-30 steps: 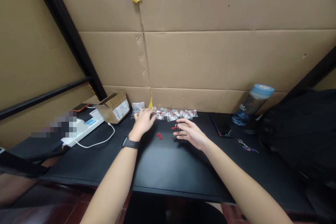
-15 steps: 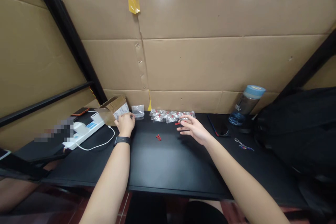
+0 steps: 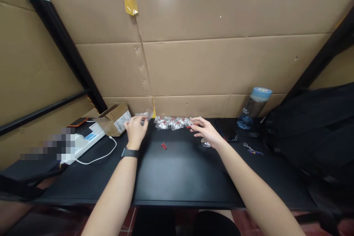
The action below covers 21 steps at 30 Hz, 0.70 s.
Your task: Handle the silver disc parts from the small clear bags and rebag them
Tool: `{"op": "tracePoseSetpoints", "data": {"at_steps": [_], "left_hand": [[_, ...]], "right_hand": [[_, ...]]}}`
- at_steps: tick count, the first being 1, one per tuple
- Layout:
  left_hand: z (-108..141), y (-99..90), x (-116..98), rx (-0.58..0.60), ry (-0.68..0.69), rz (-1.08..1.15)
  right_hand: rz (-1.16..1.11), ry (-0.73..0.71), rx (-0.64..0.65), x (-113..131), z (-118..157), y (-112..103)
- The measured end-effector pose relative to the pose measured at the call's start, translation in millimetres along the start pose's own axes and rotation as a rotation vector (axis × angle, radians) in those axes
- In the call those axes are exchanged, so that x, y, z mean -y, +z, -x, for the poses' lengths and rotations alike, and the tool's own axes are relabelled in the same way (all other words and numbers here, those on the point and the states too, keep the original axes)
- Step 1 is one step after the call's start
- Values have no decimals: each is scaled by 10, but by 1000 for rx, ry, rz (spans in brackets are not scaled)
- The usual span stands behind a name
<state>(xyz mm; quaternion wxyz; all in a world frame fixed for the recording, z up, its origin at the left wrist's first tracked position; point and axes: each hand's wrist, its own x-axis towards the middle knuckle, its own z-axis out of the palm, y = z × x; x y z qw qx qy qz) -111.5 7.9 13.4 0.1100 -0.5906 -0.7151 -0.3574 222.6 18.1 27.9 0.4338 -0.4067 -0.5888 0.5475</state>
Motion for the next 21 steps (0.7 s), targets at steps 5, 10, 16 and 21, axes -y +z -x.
{"op": "tracePoseSetpoints", "data": {"at_steps": [5,10,16,21], "left_hand": [[298,77,-627,243,447,133],[526,151,-933,560,726,236],[509,71,-835,823,762,301],[540,107,-773,912,766,235]], "right_hand": [[116,-57,-88,-57,-75,-114],[355,-172,-92,-172,-154,-253],[782,-290,2,-143,-97,-317],[822,-244,137,-58,-16,-289]]}}
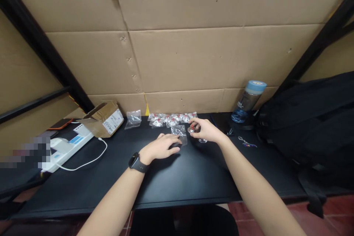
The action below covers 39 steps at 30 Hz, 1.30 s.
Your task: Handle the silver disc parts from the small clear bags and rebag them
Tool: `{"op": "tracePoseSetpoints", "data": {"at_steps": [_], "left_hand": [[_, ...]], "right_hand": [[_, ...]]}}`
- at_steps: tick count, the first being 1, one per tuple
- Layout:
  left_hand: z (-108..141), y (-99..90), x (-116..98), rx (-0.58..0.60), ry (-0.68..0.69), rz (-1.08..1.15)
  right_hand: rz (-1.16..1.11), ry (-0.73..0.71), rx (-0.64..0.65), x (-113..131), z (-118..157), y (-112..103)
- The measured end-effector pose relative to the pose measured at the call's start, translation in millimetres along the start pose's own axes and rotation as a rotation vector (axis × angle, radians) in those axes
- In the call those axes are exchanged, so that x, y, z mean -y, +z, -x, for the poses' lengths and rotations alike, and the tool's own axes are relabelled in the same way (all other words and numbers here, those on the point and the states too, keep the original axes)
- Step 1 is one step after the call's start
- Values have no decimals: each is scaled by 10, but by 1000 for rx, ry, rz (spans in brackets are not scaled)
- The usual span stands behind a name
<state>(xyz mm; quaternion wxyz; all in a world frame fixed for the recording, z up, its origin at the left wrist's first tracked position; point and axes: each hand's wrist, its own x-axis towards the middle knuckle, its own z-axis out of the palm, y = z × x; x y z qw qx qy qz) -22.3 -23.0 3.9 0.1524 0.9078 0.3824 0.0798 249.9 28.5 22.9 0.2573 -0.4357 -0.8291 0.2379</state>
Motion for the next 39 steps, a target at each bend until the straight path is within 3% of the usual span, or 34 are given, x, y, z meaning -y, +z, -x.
{"op": "tracePoseSetpoints", "data": {"at_steps": [4,6,10,14,20,27,34,39], "left_hand": [[-23,86,-44,12,-40,-93],[-31,108,-79,-14,-46,-124],[-24,113,-115,12,-53,-121],[-5,122,-87,45,-62,-90],[-1,126,-60,65,-63,-70],[0,105,-93,67,-57,-86],[0,122,-63,87,-110,-93],[22,125,-61,79,-117,-101]], "right_hand": [[-8,-68,210,126,49,-14],[45,-81,246,192,66,-1],[239,-42,213,238,65,63],[287,-38,179,146,15,164],[244,-96,99,47,-45,296],[35,-141,211,8,-28,243],[233,-69,-55,1,-69,415],[243,-44,-145,35,-83,598]]}}
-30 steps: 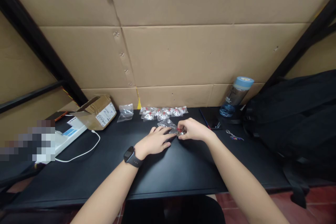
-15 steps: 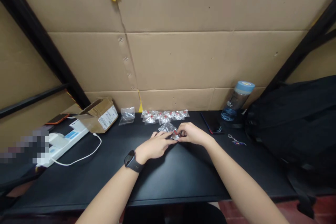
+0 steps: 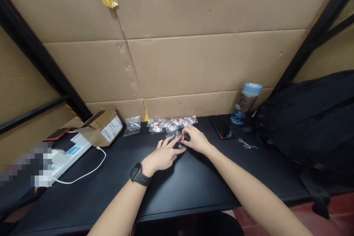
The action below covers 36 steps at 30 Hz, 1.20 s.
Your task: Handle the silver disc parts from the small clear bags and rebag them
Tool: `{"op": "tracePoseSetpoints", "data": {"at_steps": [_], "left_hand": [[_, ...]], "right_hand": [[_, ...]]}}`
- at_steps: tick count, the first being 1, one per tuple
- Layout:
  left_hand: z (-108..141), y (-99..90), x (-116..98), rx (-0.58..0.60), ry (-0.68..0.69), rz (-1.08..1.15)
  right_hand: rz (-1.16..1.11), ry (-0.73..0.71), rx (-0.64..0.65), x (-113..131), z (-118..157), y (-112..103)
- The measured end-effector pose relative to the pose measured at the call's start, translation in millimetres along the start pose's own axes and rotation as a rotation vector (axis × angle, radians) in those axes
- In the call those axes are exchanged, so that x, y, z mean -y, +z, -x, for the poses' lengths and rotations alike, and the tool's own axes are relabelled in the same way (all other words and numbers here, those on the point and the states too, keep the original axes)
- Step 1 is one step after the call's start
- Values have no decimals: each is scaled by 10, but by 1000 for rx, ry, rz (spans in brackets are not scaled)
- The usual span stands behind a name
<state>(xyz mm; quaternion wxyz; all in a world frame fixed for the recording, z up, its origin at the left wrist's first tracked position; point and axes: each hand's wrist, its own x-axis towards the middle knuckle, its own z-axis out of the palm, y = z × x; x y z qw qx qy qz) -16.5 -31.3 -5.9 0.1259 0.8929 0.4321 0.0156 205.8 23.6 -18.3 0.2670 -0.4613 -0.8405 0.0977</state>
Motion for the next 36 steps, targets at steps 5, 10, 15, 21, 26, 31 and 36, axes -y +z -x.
{"op": "tracePoseSetpoints", "data": {"at_steps": [5,10,15,21,26,31,36], "left_hand": [[23,-1,-1,-34,37,20],[37,-113,47,-164,87,20],[-3,-195,60,-355,-10,73],[-121,-121,10,-435,-150,79],[-132,-140,86,-443,-227,273],[-175,-92,137,-486,-340,498],[-225,10,56,-528,-391,368]], "right_hand": [[155,35,-64,101,-67,141],[29,-11,3,111,-71,22],[-273,-218,128,-51,-28,-193],[-281,-225,141,-135,-35,-156],[-382,-102,101,-129,-66,-168],[-500,158,73,-159,-77,-103],[-401,137,88,-136,-36,30]]}}
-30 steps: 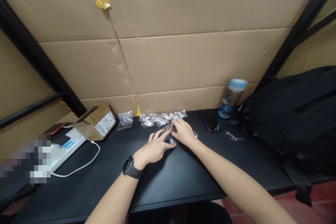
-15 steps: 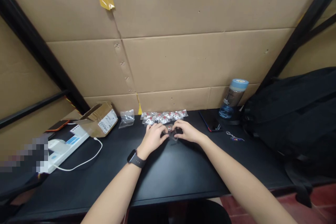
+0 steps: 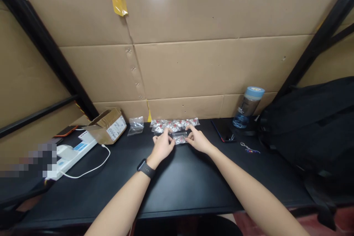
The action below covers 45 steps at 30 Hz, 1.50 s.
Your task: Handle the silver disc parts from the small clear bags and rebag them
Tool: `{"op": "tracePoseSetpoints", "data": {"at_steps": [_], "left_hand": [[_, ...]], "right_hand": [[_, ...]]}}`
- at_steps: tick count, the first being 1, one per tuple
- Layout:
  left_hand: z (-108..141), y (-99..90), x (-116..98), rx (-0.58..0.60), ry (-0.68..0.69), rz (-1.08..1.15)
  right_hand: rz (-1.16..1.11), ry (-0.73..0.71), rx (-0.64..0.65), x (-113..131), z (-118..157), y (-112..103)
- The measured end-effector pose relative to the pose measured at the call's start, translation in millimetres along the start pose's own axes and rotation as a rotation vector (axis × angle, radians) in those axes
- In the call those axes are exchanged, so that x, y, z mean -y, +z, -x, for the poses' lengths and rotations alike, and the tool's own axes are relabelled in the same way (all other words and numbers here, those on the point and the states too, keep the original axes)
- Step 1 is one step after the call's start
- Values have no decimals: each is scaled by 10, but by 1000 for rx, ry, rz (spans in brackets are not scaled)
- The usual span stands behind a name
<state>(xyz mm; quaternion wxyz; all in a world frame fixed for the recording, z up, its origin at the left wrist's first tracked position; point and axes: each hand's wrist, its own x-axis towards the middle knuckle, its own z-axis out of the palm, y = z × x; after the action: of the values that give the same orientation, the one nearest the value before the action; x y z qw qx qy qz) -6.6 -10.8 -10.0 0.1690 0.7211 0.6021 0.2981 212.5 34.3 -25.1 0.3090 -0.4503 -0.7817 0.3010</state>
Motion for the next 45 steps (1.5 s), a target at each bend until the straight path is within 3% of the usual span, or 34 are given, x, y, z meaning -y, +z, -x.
{"op": "tracePoseSetpoints", "data": {"at_steps": [7,11,21,25,28,31,35,37,40,42,45], "left_hand": [[50,27,-28,76,189,-255],[72,23,-27,86,237,-311],[51,28,-40,-31,213,-279],[18,18,-26,27,147,-185],[-38,-119,66,78,155,-183],[-94,-397,258,119,166,-233],[-109,-763,559,355,177,-213],[-102,-845,659,450,181,-175],[-100,-823,700,486,194,-164],[-102,-752,664,477,220,-179],[-100,-635,566,471,263,-214]], "right_hand": [[372,-194,96,60,37,-64],[479,-230,61,97,65,-48],[324,-198,74,178,51,-71],[165,-134,107,128,43,-96],[87,-57,123,60,12,-97],[174,26,36,-14,-37,-106],[358,98,-70,-100,-122,-116],[439,71,-106,-119,-154,-138],[534,24,-155,-120,-152,-257],[563,-10,-93,-120,-109,-399],[520,-53,169,-130,-10,-631]]}}
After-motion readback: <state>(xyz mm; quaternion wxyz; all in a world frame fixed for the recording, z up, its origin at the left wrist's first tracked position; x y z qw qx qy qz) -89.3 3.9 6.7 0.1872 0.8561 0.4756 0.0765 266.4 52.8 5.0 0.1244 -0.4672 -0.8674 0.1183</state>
